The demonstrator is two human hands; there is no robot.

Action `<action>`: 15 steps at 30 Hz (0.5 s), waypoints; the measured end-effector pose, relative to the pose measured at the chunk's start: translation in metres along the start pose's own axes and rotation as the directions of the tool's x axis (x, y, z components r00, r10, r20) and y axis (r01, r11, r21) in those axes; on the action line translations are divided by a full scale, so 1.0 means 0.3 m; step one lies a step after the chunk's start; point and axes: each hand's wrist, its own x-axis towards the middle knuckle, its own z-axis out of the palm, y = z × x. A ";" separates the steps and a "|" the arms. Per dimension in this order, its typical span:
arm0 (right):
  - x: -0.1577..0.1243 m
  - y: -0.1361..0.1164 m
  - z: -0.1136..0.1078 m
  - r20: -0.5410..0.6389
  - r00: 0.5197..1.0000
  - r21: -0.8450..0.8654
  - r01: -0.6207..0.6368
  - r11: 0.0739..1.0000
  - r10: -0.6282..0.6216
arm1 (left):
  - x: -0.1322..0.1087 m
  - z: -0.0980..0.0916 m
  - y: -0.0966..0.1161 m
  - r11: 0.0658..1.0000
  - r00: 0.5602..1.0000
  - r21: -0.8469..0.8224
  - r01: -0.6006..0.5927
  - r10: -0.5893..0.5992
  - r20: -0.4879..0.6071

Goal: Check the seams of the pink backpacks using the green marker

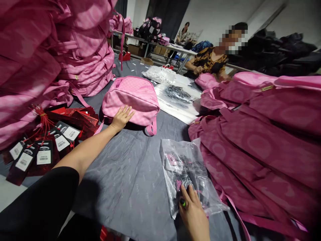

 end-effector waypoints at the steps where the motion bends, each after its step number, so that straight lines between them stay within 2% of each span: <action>1: 0.004 -0.008 -0.010 0.011 1.000 -0.011 -0.004 1.000 0.004 | 0.011 -0.016 -0.009 1.000 1.000 -0.003 0.004 -0.004 -0.003; 4: 0.003 -0.035 -0.051 0.064 0.997 -0.065 -0.039 0.997 0.044 | 0.044 -0.088 -0.029 1.000 0.999 -0.015 0.024 -0.025 -0.038; 7: -0.035 -0.053 -0.089 0.099 0.990 -0.109 -0.093 0.990 0.104 | 0.073 -0.200 -0.021 1.000 0.992 -0.004 0.019 -0.019 -0.122; 11: -0.169 -0.058 -0.113 0.124 0.985 -0.089 -0.111 0.990 0.121 | 0.080 -0.378 0.039 0.998 0.973 0.056 -0.042 0.053 -0.226; 15: -0.334 -0.032 -0.117 0.127 0.978 -0.077 -0.154 0.985 0.163 | 0.002 -0.519 0.106 0.997 0.936 0.071 -0.036 0.059 -0.348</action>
